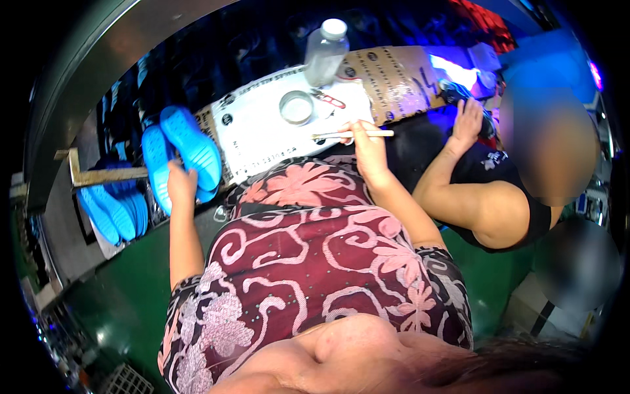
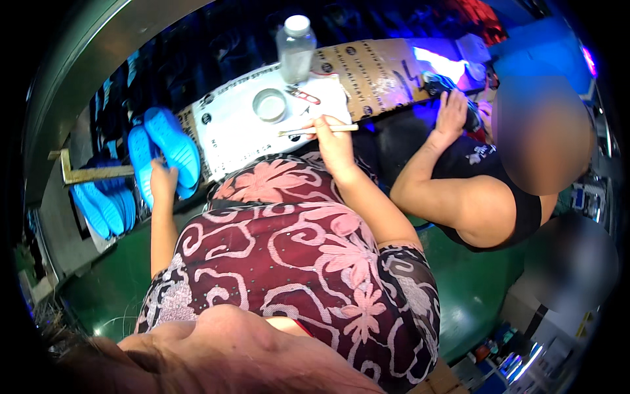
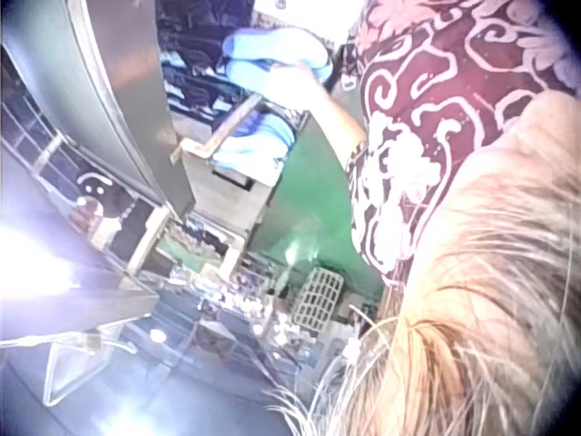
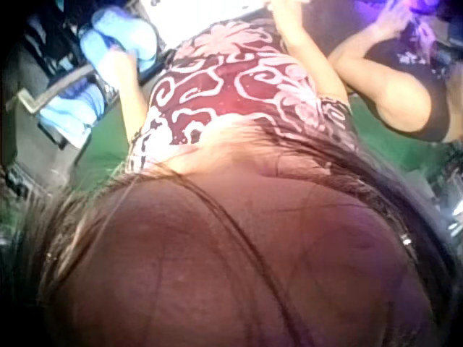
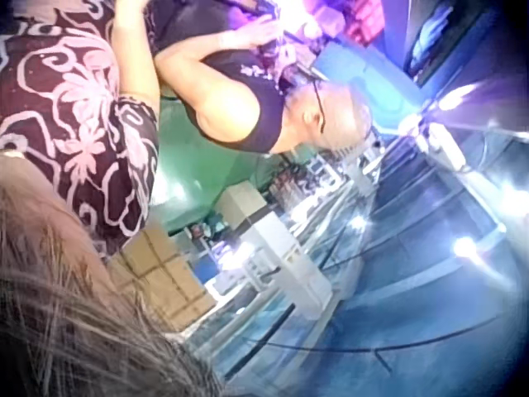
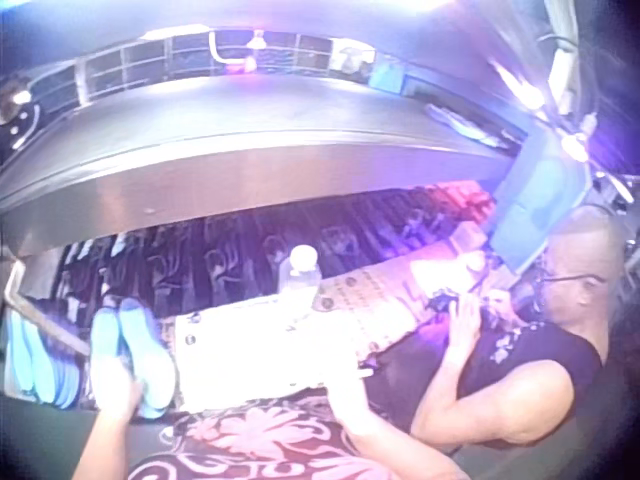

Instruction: The person applies liquid to shoe soles using a brush dipped into a container and handles and stacks the shoe soles by hand.

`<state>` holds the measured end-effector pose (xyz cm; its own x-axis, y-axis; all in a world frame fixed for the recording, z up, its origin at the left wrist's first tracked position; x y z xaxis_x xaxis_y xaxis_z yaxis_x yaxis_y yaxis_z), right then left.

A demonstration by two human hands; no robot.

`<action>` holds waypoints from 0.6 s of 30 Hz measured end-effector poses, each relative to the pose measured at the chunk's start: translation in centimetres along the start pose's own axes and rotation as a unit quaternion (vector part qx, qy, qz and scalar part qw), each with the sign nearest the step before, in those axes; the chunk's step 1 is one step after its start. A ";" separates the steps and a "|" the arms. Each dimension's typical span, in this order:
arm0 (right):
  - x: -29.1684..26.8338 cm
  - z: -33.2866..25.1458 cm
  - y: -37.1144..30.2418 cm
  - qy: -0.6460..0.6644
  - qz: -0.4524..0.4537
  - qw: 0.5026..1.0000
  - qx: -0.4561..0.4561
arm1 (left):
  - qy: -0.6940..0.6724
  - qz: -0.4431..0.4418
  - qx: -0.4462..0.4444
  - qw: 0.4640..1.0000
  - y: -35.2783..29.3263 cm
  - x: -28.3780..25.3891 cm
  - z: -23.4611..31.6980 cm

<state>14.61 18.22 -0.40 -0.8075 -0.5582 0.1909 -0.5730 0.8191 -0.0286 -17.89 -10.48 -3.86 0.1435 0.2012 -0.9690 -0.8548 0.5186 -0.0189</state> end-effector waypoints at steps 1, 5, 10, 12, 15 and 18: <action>-0.2 0.3 -0.1 0.020 0.006 1.000 0.007 | 0.013 -0.012 0.021 1.000 0.3 0.5 -0.8; -0.3 0.9 -0.2 0.037 -0.012 0.999 0.003 | 0.041 -0.057 0.022 0.997 0.8 1.5 -1.3; -0.5 0.8 -0.2 0.034 -0.017 0.999 0.006 | -0.237 -0.088 -0.074 0.965 0.0 1.5 -2.0; -0.6 1.1 -0.1 0.039 -0.014 0.999 0.014 | -0.579 -0.165 -0.209 0.771 -1.5 3.4 -1.3; -0.7 0.6 0.2 0.032 -0.015 0.999 0.008 | -0.680 -0.311 -0.196 0.634 -1.6 4.8 -0.1; -1.3 -1.0 0.0 -0.018 0.002 1.000 -0.018 | -0.731 -0.232 -0.184 0.615 -2.5 2.2 3.9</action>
<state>15.78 19.03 0.32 -0.8147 -0.5587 0.1552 -0.5647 0.8253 0.0066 -13.50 -8.09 -5.02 0.4801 0.7735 0.4138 -0.5690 0.6336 -0.5242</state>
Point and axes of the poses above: each hand's wrist, its own y-axis towards the middle knuckle, its own x-axis out of the palm, z = x × y, the point moved 7 cm from there along y, towards the middle knuckle, and after that the axes turned 2 degrees about -z, right-handed, at the moved point
